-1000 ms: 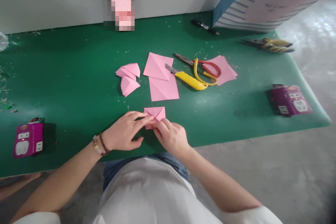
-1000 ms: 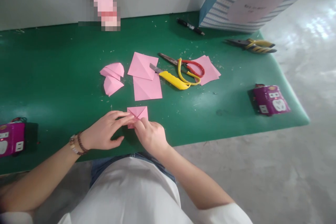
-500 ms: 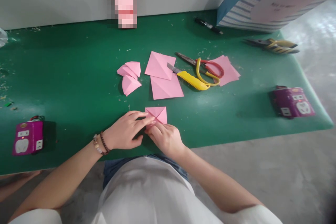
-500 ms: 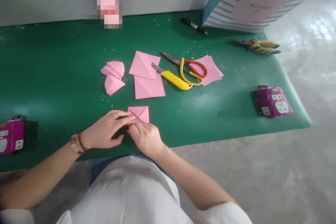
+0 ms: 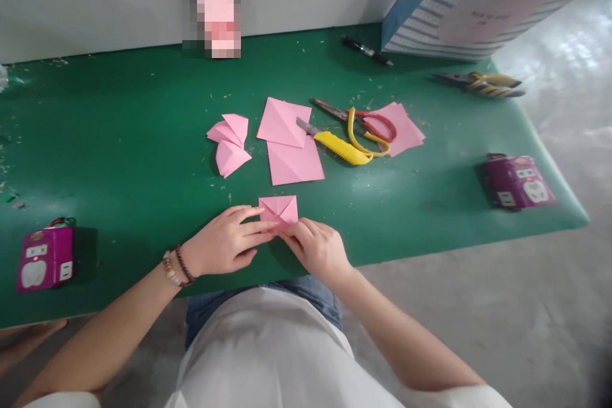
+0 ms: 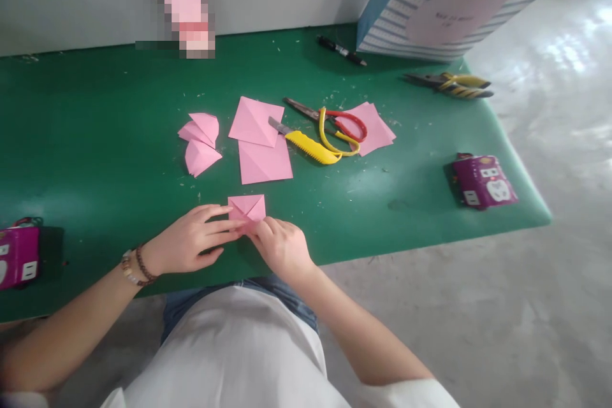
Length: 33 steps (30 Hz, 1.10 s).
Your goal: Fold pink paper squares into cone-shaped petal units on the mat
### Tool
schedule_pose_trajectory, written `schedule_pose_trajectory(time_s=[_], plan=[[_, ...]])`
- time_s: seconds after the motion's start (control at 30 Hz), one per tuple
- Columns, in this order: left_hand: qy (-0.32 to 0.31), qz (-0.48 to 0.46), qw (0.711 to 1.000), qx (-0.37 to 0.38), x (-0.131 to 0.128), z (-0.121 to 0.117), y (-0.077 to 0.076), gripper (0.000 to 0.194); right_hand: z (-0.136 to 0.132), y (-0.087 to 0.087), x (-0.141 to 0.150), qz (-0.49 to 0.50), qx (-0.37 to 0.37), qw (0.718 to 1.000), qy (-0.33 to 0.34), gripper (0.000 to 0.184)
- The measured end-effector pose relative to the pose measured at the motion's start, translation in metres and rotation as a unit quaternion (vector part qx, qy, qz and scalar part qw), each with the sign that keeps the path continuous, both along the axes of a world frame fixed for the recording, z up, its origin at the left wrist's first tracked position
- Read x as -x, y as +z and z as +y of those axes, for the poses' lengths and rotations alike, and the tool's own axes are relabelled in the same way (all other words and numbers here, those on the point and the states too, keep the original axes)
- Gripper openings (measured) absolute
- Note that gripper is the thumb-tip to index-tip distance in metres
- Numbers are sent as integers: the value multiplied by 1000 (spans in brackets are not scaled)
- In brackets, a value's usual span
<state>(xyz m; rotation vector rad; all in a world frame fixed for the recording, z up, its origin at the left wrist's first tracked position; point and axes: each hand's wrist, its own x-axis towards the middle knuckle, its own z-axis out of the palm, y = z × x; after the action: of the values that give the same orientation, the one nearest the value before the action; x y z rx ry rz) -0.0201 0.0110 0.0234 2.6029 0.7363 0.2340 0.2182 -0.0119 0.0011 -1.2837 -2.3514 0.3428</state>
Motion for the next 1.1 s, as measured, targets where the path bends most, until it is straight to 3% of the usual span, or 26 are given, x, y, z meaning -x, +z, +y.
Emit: schedule_pose_trajectory(time_s=[0.17,0.37,0.53,0.6,0.73,0.83,0.93,1.1], plan=[[3,6,1000,-21,-1,0,-1,40,13,10,-11,95,1,995,-26,13],[24,-48,998,-40,-5,1,1,26,26,6,-18,-1,-14,1000,7,19],[85,-90,992,-24,-13,9,5,12,25,5,-17,27,13,1000,4,22],[133,-62,989,-27,-19,14,6,22,25,6,-17,24,20,999,6,25],[200,-16,979,-27,-29,21,1,65,26,8,-11,5,19,1000,-8,32],[202,-16,979,-28,-33,22,-4,56,27,9,-4,3,13,999,-31,43],[206,-30,978,-29,-33,21,-7,44,27,9,3,-2,3,999,-45,39],[236,-54,970,-25,-36,20,-9,43,29,4,4,61,-24,996,-67,40]])
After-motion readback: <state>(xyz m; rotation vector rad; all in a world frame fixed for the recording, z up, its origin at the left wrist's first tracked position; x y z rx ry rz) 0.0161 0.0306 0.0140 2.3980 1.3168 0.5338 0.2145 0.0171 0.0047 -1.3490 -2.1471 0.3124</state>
